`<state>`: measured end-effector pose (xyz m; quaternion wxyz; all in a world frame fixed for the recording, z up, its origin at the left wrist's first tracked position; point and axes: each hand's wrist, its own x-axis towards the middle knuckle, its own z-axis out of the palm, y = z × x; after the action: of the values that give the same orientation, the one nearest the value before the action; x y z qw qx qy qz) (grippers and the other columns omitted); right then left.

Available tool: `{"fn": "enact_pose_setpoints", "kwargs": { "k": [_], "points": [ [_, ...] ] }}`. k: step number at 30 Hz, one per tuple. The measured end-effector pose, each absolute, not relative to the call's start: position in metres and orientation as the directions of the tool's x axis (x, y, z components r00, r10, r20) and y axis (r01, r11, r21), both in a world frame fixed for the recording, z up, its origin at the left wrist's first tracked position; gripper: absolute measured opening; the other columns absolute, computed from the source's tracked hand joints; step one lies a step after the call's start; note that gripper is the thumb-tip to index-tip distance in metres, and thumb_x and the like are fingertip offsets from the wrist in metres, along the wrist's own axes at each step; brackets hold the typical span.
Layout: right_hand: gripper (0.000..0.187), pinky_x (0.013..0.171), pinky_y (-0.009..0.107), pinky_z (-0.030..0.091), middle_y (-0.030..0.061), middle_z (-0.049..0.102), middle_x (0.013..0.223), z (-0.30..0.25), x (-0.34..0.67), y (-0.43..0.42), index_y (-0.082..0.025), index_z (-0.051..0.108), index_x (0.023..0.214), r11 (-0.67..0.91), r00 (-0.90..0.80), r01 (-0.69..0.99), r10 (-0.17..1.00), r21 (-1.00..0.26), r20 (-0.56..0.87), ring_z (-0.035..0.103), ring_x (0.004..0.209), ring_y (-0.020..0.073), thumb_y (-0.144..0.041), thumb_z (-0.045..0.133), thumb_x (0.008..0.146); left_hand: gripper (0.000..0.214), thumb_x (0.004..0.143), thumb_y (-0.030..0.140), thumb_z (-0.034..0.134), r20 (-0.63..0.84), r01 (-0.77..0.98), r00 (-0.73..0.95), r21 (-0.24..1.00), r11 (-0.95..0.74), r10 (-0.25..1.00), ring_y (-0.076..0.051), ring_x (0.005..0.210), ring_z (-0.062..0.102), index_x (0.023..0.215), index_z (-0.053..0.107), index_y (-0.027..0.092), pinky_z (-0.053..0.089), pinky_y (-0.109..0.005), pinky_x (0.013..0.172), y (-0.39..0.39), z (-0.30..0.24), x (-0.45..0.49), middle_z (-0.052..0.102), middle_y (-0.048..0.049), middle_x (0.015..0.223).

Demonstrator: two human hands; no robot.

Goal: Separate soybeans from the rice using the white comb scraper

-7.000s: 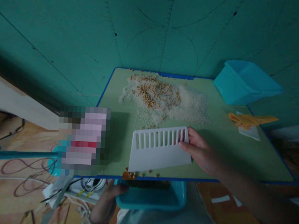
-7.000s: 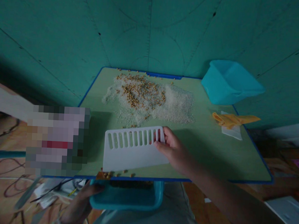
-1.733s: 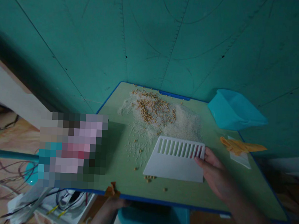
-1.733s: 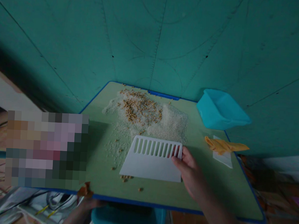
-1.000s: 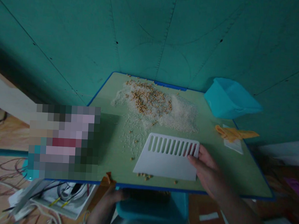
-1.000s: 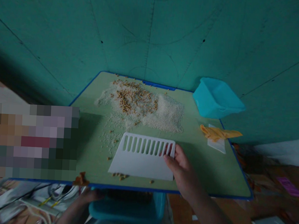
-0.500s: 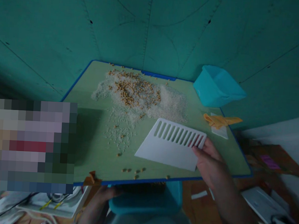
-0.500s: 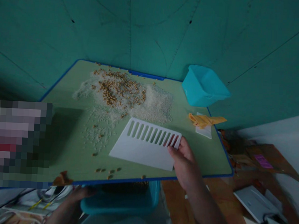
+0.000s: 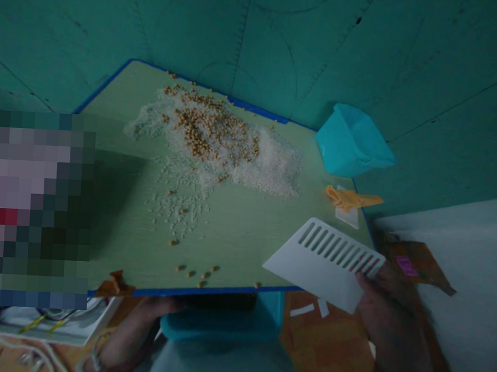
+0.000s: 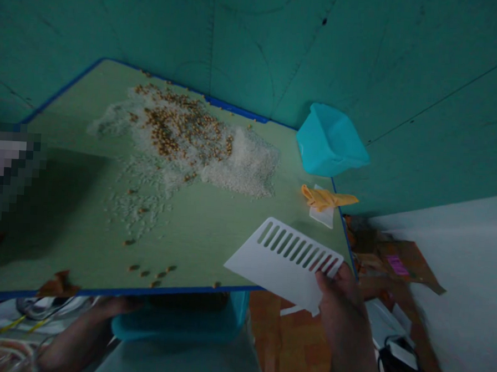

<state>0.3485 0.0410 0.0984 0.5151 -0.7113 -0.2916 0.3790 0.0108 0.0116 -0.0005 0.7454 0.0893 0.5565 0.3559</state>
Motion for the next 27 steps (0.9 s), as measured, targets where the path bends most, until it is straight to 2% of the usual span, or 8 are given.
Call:
{"fn": "enact_pose_setpoints", "kwargs": {
  "k": [4,6,10,13,16,19,23,27],
  "points": [
    [0.033,0.079,0.042,0.05,0.0049,0.073,0.091,0.089,0.33,0.036,-0.026,0.065,0.092,-0.36,0.412,-0.064,0.84,-0.931,-0.353,0.067,0.087,0.0288,-0.027,0.07,0.059,0.056,0.053,0.021,0.067,-0.729,-0.442,0.139,0.56,0.7,0.671,-0.033,0.12,0.052,0.108,0.066,0.033,0.038,-0.045,0.103,0.011,0.004,0.014,0.076,0.0031,0.104],
    [0.036,0.085,0.045,0.047,0.0071,0.072,0.097,0.087,0.32,0.04,-0.025,0.065,0.094,-0.363,0.345,-0.071,0.865,-0.929,-0.365,0.064,0.096,0.0303,-0.026,0.071,0.059,0.052,0.055,0.018,0.066,-0.696,-0.46,0.118,0.593,0.661,0.708,-0.032,0.116,0.055,0.106,0.067,0.031,0.037,-0.044,0.103,0.009,0.003,0.012,0.075,0.0029,0.106],
    [0.039,0.092,0.049,0.041,0.0083,0.068,0.11,0.091,0.299,0.062,-0.025,0.063,0.1,-0.255,0.287,-0.149,0.913,-0.956,-0.288,0.06,0.104,0.0292,-0.024,0.071,0.062,0.039,0.061,0.014,0.062,-0.678,-0.496,0.156,0.575,0.651,0.718,-0.033,0.103,0.064,0.096,0.07,0.028,0.047,-0.047,0.091,0.002,0.002,0.006,0.076,-0.0006,0.102],
    [0.042,0.094,0.051,0.038,0.0073,0.068,0.11,0.093,0.284,0.083,-0.025,0.063,0.101,-0.182,0.287,-0.184,0.93,-0.966,-0.23,0.059,0.105,0.0283,-0.022,0.072,0.06,0.046,0.063,0.01,0.06,-0.66,-0.58,0.201,0.515,0.631,0.724,-0.031,0.1,0.066,0.103,0.068,0.029,0.053,-0.044,0.084,-0.001,0.005,0.003,0.076,0.0002,0.103],
    [0.038,0.094,0.051,0.038,0.0063,0.07,0.102,0.09,0.273,0.094,-0.025,0.063,0.099,-0.198,0.244,-0.173,0.94,-0.965,-0.237,0.061,0.1,0.0273,-0.023,0.073,0.062,0.05,0.061,0.008,0.06,-0.647,-0.622,0.199,0.497,0.605,0.736,-0.03,0.104,0.064,0.106,0.067,0.029,0.054,-0.042,0.082,-0.002,0.009,-0.002,0.076,0.0007,0.103],
    [0.041,0.094,0.05,0.039,0.0066,0.071,0.101,0.085,0.267,0.094,-0.025,0.062,0.103,-0.27,0.155,-0.176,0.942,-0.947,-0.297,0.063,0.098,0.0274,-0.024,0.073,0.064,0.048,0.059,0.012,0.065,-0.663,-0.615,0.154,0.516,0.597,0.732,-0.03,0.107,0.063,0.104,0.068,0.028,0.053,-0.039,0.085,-0.004,0.009,-0.011,0.076,0.0026,0.104],
    [0.045,0.097,0.049,0.037,0.0074,0.069,0.109,0.088,0.26,0.084,-0.027,0.061,0.11,-0.315,0.058,-0.2,0.942,-0.928,-0.332,0.061,0.104,0.0268,-0.025,0.072,0.066,0.04,0.057,0.018,0.07,-0.684,-0.591,0.143,0.521,0.616,0.716,-0.03,0.106,0.063,0.096,0.072,0.026,0.048,-0.039,0.092,-0.01,0.005,-0.024,0.075,0.0031,0.105],
    [0.046,0.099,0.049,0.036,0.0075,0.069,0.109,0.091,0.259,0.08,-0.027,0.061,0.11,-0.33,0.073,-0.244,0.931,-0.912,-0.357,0.061,0.105,0.027,-0.024,0.073,0.065,0.043,0.059,0.017,0.069,-0.671,-0.624,0.164,0.497,0.603,0.723,-0.029,0.116,0.056,0.099,0.071,0.03,0.045,-0.04,0.097,-0.013,0.004,-0.028,0.074,0.0048,0.108]
  ]
}}
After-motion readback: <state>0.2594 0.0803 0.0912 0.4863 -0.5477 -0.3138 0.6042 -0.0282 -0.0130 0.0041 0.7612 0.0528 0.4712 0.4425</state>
